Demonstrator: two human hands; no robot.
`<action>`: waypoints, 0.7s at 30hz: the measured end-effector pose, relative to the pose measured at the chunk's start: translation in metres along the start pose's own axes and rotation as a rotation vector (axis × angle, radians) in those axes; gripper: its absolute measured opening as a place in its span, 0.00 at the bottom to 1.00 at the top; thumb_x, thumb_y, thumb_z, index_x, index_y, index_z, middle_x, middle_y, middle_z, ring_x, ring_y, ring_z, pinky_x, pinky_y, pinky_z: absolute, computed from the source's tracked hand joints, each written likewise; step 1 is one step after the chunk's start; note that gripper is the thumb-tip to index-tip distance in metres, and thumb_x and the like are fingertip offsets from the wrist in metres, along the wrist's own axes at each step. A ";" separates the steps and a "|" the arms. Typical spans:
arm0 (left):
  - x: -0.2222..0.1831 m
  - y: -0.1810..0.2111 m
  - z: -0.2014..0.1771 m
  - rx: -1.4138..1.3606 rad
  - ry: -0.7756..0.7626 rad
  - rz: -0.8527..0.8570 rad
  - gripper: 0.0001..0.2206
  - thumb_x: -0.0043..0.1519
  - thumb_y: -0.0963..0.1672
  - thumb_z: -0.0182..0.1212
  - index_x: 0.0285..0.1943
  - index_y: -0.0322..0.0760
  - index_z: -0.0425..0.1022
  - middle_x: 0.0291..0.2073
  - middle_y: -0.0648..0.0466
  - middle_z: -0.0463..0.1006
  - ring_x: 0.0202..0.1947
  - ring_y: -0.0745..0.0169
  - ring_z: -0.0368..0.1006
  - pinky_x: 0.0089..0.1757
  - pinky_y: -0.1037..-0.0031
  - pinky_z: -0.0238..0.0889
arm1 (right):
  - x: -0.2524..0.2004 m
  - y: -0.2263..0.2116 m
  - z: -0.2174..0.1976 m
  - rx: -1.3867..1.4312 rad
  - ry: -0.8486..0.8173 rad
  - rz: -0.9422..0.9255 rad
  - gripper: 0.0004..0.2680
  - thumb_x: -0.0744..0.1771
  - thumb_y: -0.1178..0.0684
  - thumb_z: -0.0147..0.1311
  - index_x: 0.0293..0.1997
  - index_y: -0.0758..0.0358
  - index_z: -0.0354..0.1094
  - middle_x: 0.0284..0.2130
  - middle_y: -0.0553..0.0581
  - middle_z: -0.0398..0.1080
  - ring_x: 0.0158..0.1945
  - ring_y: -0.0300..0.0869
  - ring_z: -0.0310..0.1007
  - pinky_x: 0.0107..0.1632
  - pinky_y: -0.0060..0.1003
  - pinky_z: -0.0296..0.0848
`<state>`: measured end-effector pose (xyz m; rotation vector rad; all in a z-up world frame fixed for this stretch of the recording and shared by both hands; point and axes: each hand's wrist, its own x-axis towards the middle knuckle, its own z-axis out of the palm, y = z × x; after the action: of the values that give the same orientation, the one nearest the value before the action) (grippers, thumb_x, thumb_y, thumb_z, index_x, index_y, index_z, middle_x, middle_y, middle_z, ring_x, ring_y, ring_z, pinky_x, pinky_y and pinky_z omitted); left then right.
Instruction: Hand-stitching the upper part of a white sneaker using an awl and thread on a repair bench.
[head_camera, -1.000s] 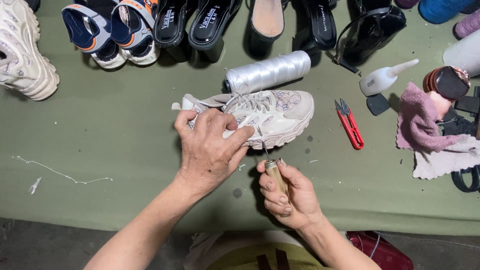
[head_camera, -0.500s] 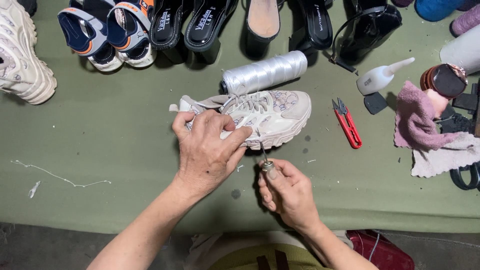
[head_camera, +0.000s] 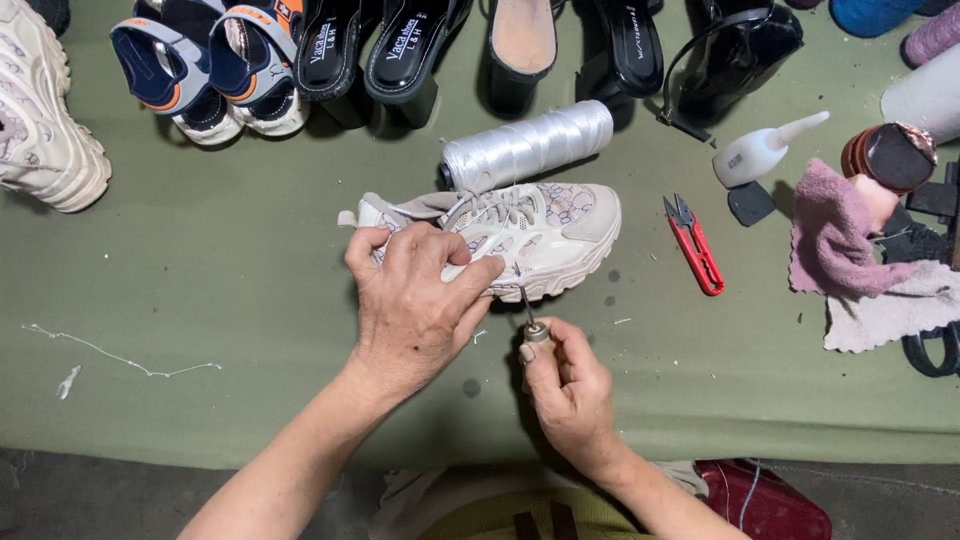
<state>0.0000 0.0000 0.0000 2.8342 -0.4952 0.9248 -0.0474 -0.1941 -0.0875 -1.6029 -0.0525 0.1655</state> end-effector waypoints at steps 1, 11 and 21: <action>0.000 0.000 0.000 0.001 0.001 0.002 0.12 0.53 0.41 0.68 0.41 0.57 0.77 0.37 0.61 0.70 0.42 0.57 0.71 0.50 0.58 0.47 | 0.001 -0.002 -0.001 0.001 0.001 -0.002 0.09 0.70 0.54 0.51 0.53 0.67 0.68 0.24 0.46 0.61 0.26 0.32 0.58 0.29 0.27 0.64; -0.001 -0.001 -0.003 -0.001 -0.032 0.013 0.15 0.51 0.43 0.73 0.44 0.56 0.76 0.38 0.60 0.69 0.44 0.56 0.71 0.50 0.58 0.45 | 0.016 -0.009 -0.011 0.862 -0.233 0.740 0.13 0.71 0.45 0.38 0.43 0.66 0.64 0.20 0.57 0.62 0.11 0.38 0.51 0.11 0.32 0.47; 0.048 -0.008 -0.055 -0.137 -0.108 -0.029 0.01 0.67 0.44 0.64 0.43 0.47 0.78 0.36 0.60 0.77 0.42 0.55 0.71 0.50 0.59 0.45 | 0.011 -0.003 -0.011 0.878 -0.239 0.528 0.07 0.71 0.52 0.49 0.49 0.66 0.63 0.23 0.62 0.64 0.12 0.41 0.56 0.11 0.32 0.53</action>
<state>0.0094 0.0063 0.0727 2.7697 -0.5070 0.7073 -0.0345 -0.2032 -0.0854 -0.6833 0.2349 0.6891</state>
